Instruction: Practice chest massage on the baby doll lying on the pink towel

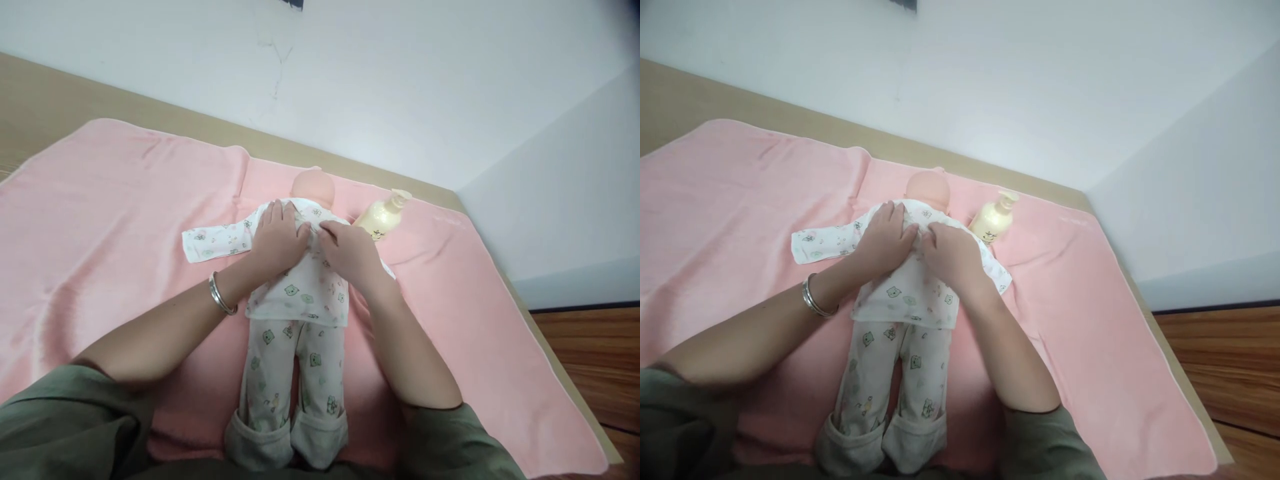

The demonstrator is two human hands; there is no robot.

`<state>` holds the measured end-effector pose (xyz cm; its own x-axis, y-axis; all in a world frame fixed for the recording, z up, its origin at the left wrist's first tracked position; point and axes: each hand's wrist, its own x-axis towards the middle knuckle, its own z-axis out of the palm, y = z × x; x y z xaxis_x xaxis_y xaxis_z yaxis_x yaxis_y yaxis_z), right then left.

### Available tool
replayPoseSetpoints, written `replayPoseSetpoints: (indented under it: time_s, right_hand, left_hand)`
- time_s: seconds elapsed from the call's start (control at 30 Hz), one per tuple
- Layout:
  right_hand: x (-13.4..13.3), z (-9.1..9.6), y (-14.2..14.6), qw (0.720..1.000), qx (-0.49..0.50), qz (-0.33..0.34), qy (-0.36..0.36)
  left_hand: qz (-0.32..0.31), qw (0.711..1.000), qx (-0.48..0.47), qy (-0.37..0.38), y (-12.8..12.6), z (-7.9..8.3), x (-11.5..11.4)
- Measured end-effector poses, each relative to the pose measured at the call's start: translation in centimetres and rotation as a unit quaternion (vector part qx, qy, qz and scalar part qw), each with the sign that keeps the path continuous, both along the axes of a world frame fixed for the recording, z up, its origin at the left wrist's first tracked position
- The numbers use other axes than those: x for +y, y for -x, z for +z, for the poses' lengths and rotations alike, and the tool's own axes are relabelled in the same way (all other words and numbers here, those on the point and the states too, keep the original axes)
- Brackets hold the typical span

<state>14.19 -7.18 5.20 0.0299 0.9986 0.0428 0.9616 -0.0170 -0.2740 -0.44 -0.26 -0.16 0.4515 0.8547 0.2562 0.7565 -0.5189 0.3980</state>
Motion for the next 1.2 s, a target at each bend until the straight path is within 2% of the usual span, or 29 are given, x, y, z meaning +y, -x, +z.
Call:
replayPoseSetpoints:
  time_s: [0.1,0.23,0.3,0.37,0.47,0.53,0.6,0.7,0.83,0.97,1.13,1.2]
  right_hand:
    - [2.1,-2.3,-1.6,0.999,0.026,0.008,-0.022]
    - [3.5,-4.8,-2.0,0.998,0.01,0.0,-0.055]
    - [3.1,-4.6,-1.5,0.998,-0.003,0.009,-0.064]
    - [2.1,-3.7,-0.7,0.998,-0.013,0.016,-0.066]
    - [0.1,-2.1,0.9,0.998,-0.028,0.017,-0.052]
    - [-0.8,-1.8,1.7,0.998,-0.033,0.019,-0.053]
    - [-0.8,-2.2,2.0,0.998,-0.012,0.017,-0.058]
    - [0.8,-3.8,1.3,0.996,0.07,-0.007,-0.063]
    - [2.9,-5.7,0.0,0.986,0.14,-0.04,-0.086]
    - [2.1,-5.2,-0.1,0.976,0.173,-0.025,-0.126]
    - [0.1,-4.0,0.4,0.953,0.166,0.022,-0.254]
    - [0.2,-4.4,0.8,0.956,0.15,0.022,-0.25]
  left_hand:
    - [0.048,0.997,0.03,0.051,-0.6,0.8,-1.9]
    - [0.008,0.998,0.046,0.038,-1.2,1.5,-3.7]
    - [-0.007,0.999,0.033,0.028,-1.1,1.2,-3.5]
    - [-0.021,0.999,0.024,0.008,-0.8,0.8,-2.4]
    - [-0.054,0.996,0.061,-0.035,-0.3,-0.1,-0.4]
    - [-0.065,0.993,0.085,-0.053,-0.1,-0.6,0.5]
    - [-0.045,0.995,0.059,-0.061,-0.1,-1.1,0.9]
    - [0.003,0.998,-0.033,-0.055,-0.5,-1.9,0.6]
    - [0.043,0.993,-0.11,-0.004,-0.8,-2.2,0.0]
    - [0.039,0.991,-0.127,0.033,-0.6,-1.9,-0.1]
    - [0.038,0.988,-0.148,0.028,-0.5,-1.9,0.2]
    - [0.039,0.988,-0.149,0.025,-0.5,-1.9,0.3]
